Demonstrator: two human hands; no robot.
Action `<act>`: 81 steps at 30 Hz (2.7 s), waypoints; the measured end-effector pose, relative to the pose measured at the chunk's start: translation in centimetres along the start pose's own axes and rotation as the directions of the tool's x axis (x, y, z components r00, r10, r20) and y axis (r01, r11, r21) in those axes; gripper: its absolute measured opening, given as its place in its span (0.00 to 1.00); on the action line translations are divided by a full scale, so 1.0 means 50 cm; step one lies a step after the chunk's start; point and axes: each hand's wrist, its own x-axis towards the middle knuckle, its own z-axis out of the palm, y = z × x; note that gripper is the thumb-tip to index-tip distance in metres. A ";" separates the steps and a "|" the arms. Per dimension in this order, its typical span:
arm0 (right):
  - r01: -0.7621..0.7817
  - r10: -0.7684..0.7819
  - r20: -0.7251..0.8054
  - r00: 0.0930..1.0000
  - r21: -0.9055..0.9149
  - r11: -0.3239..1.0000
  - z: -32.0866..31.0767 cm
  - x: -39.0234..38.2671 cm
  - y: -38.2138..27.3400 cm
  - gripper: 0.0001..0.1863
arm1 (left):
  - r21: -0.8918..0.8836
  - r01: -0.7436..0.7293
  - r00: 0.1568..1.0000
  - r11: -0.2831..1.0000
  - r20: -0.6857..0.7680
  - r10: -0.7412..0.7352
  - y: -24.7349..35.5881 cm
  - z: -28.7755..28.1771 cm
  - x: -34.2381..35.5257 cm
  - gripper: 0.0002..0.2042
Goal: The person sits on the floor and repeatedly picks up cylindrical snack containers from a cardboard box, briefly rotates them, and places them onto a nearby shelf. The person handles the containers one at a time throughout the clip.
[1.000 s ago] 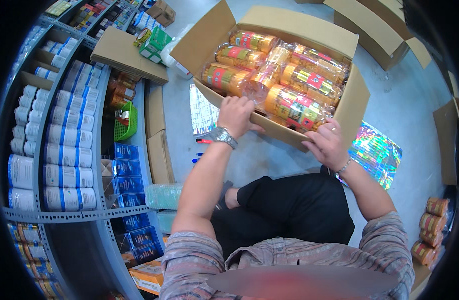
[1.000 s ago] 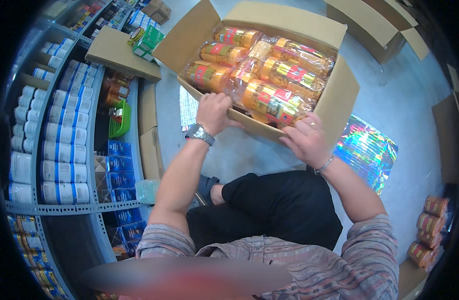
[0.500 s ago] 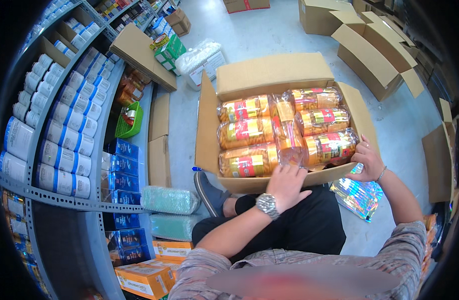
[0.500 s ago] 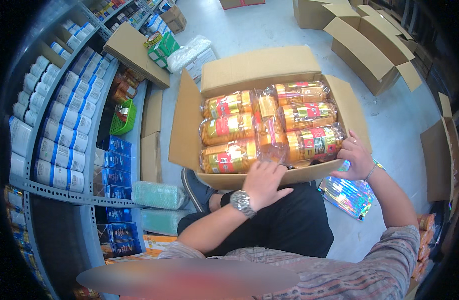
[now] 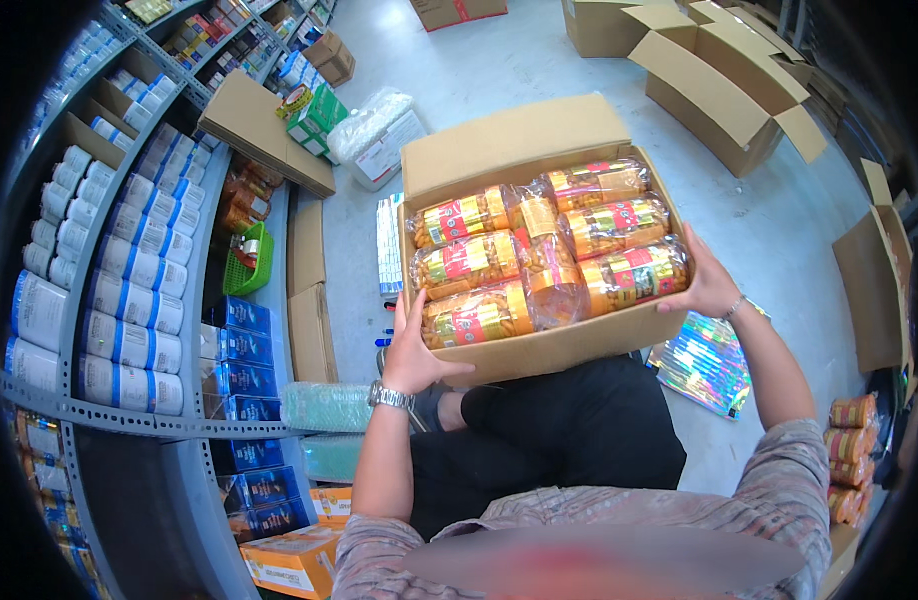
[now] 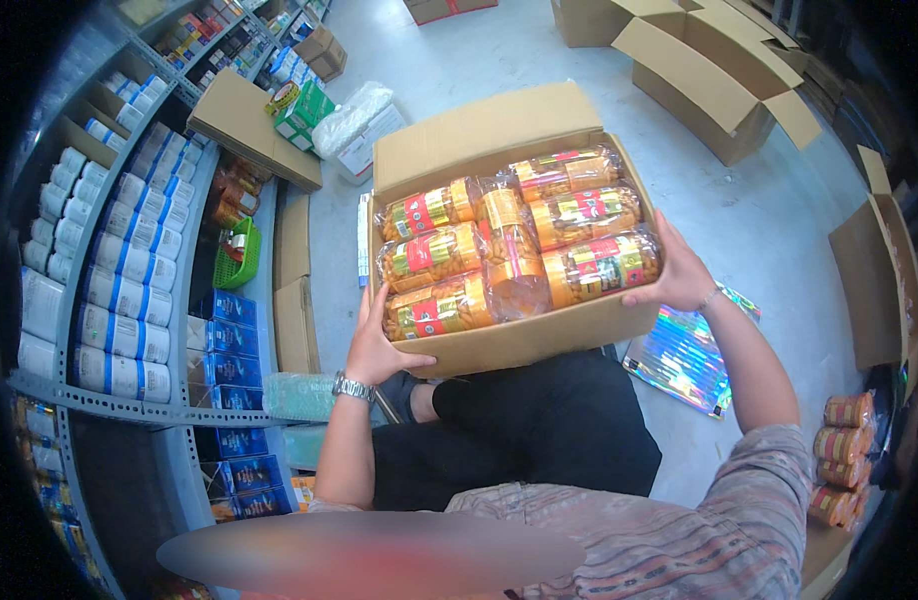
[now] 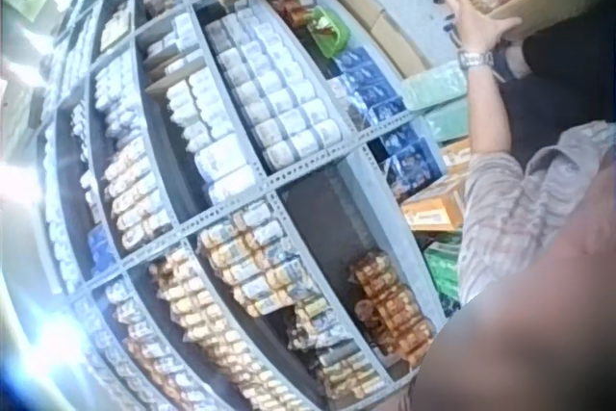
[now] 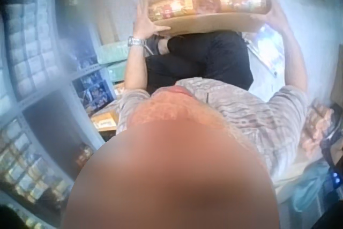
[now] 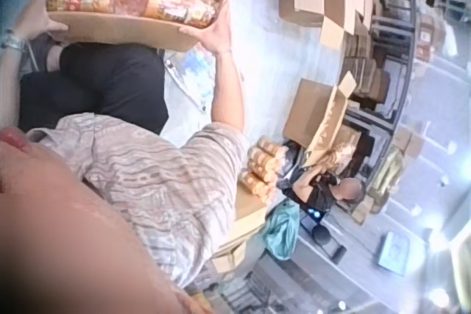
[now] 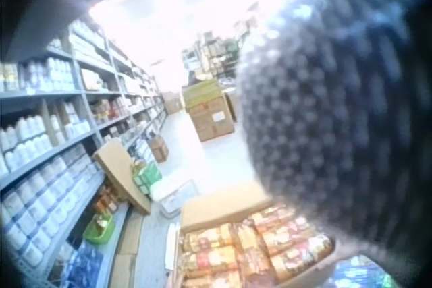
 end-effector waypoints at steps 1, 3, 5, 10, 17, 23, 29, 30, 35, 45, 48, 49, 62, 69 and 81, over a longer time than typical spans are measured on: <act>0.011 -0.011 -0.013 1.000 0.029 1.000 0.003 0.001 0.003 0.85 | -0.035 0.018 1.000 0.999 0.017 -0.018 -0.004 0.005 0.001 0.70; 0.039 -0.039 -0.021 0.999 0.022 0.999 0.005 0.005 0.011 0.84 | -0.069 0.068 0.997 0.995 0.051 -0.064 0.000 0.009 -0.004 0.66; 0.073 -0.072 -0.039 0.997 0.035 0.997 0.012 0.011 0.020 0.84 | -0.008 0.149 0.988 0.989 0.032 -0.149 0.013 0.011 -0.023 0.60; 0.047 -0.054 -0.044 0.998 -0.151 0.987 0.019 0.009 0.026 0.80 | 0.119 0.165 0.971 0.979 -0.194 -0.140 0.067 0.040 -0.094 0.51; -0.144 0.122 -0.106 0.987 -0.231 0.962 0.015 -0.078 -0.039 0.71 | 0.331 0.151 0.985 0.931 -0.129 -0.114 0.091 0.045 -0.109 0.40; -0.092 0.083 -0.099 0.992 -0.094 0.991 0.008 -0.090 0.025 0.67 | 0.235 0.108 0.983 0.966 -0.173 -0.067 0.105 0.064 -0.174 0.35; -0.063 0.209 -0.170 0.963 0.613 0.788 -0.015 -0.027 0.280 0.36 | 0.245 0.179 0.972 0.953 -0.192 -0.133 0.135 0.076 -0.226 0.27; -0.113 0.251 -0.280 0.926 0.430 0.896 -0.008 -0.032 0.323 0.40 | 0.207 0.175 0.972 0.962 -0.193 -0.135 0.137 0.076 -0.226 0.27; -0.731 0.709 -0.222 0.670 -0.367 0.576 0.089 -0.138 0.434 0.74 | 0.098 0.143 0.961 0.985 -0.253 -0.115 0.131 0.069 -0.238 0.29; -0.650 0.563 -0.326 0.759 -0.335 0.682 0.107 -0.385 0.502 0.66 | -0.129 0.036 0.919 0.991 -0.386 -0.084 0.114 0.037 -0.297 0.42; -0.939 0.722 -0.608 0.330 -0.137 0.314 0.096 -0.475 0.552 0.64 | -0.164 -0.068 0.916 0.984 -0.402 -0.003 0.144 0.034 -0.301 0.40; -0.963 0.777 -0.589 0.223 -0.011 0.268 0.096 -0.496 0.567 0.63 | -0.166 -0.093 0.914 0.982 -0.406 0.018 0.155 0.034 -0.299 0.39; -0.655 0.939 -0.206 0.274 0.675 0.339 0.082 -0.484 0.505 0.39 | -0.190 -0.298 0.900 0.936 -0.382 0.209 0.253 0.055 -0.311 0.39; -0.470 0.633 -0.326 0.702 0.456 0.756 -0.056 -0.471 0.344 0.20 | -0.154 -0.367 0.884 0.918 -0.364 0.293 0.277 0.025 -0.356 0.38; 0.372 -0.271 -0.346 0.898 0.272 0.887 -0.351 -0.696 -0.412 0.13 | -0.190 -0.759 0.600 0.623 -0.575 0.556 0.516 -0.080 -0.303 0.38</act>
